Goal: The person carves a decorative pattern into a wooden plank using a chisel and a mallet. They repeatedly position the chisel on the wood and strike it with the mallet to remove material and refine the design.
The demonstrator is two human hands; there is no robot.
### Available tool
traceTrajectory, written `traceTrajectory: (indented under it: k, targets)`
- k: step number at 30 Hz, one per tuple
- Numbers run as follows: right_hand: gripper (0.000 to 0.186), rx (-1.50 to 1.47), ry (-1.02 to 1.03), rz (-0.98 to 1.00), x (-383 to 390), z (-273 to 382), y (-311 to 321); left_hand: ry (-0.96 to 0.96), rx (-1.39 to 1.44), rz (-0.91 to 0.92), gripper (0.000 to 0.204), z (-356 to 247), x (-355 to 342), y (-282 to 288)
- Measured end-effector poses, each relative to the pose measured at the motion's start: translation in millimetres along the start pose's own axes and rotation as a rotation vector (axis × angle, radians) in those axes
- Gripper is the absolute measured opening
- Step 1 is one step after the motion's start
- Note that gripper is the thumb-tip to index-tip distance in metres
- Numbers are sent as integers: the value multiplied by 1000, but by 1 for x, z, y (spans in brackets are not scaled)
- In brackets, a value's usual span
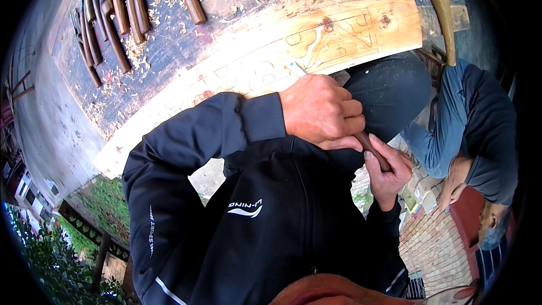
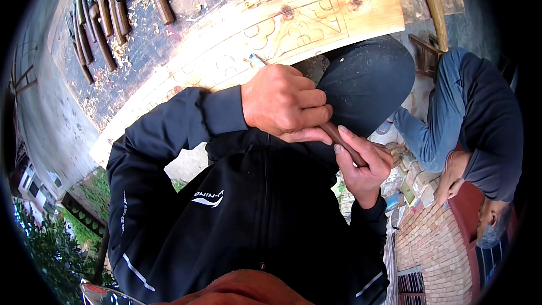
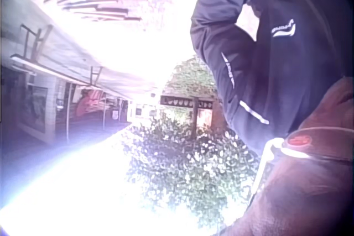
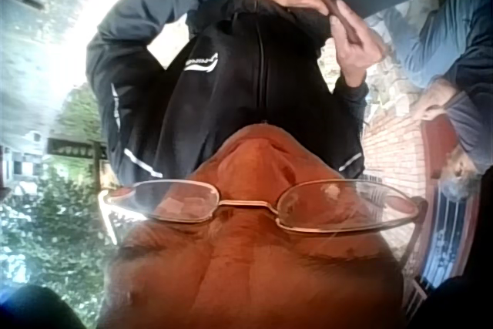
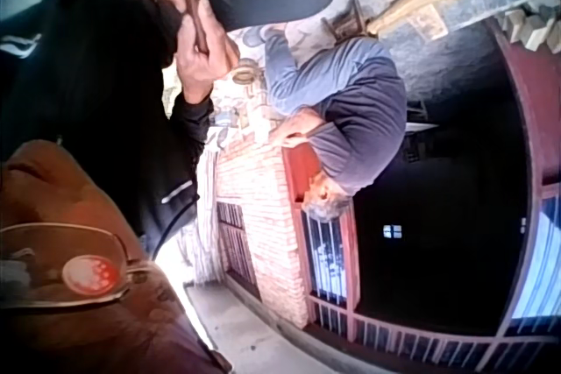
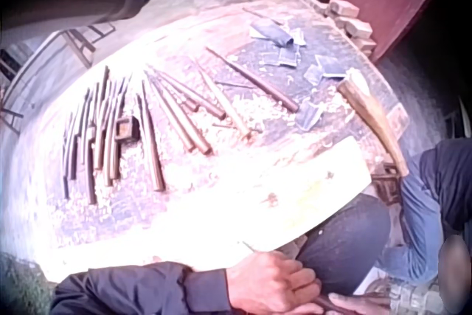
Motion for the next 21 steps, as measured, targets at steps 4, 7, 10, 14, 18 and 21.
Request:
traceTrajectory:
  k: [4, 7, 10, 14, 18, 21]
  targets:
    - [41, 24, 44, 37, -13, -3, 13, 23, -18, -65, 37, 1, -3, -1]
    - [41, 14, 48, 44, -18, -4, 14, 48, -29, -69, 36, 1, -3, 0]
    - [42, 18, 47, 63, -21, -4, 17, 70, -16, -65, 35, 0, -3, 1]
    - [43, 38, 78, 99, -30, -1, 25, 97, -6, -102, 34, -1, -4, 1]
    - [42, 33, 120, 122, -42, -8, 33, 127, -24, -132, 34, 2, -6, 1]
    - [41, 15, 134, 149, -47, -13, 37, 143, -39, -147, 34, 1, -9, -1]
Point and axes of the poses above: each hand's wrist, its own x-axis away from the middle knuckle, its own y-axis out of the back of the hand, z = x × y, the point moved 1 cm from there along -x, towards the middle knuckle, and after that the axes turned 12 degrees about z, right-handed, at the moved point
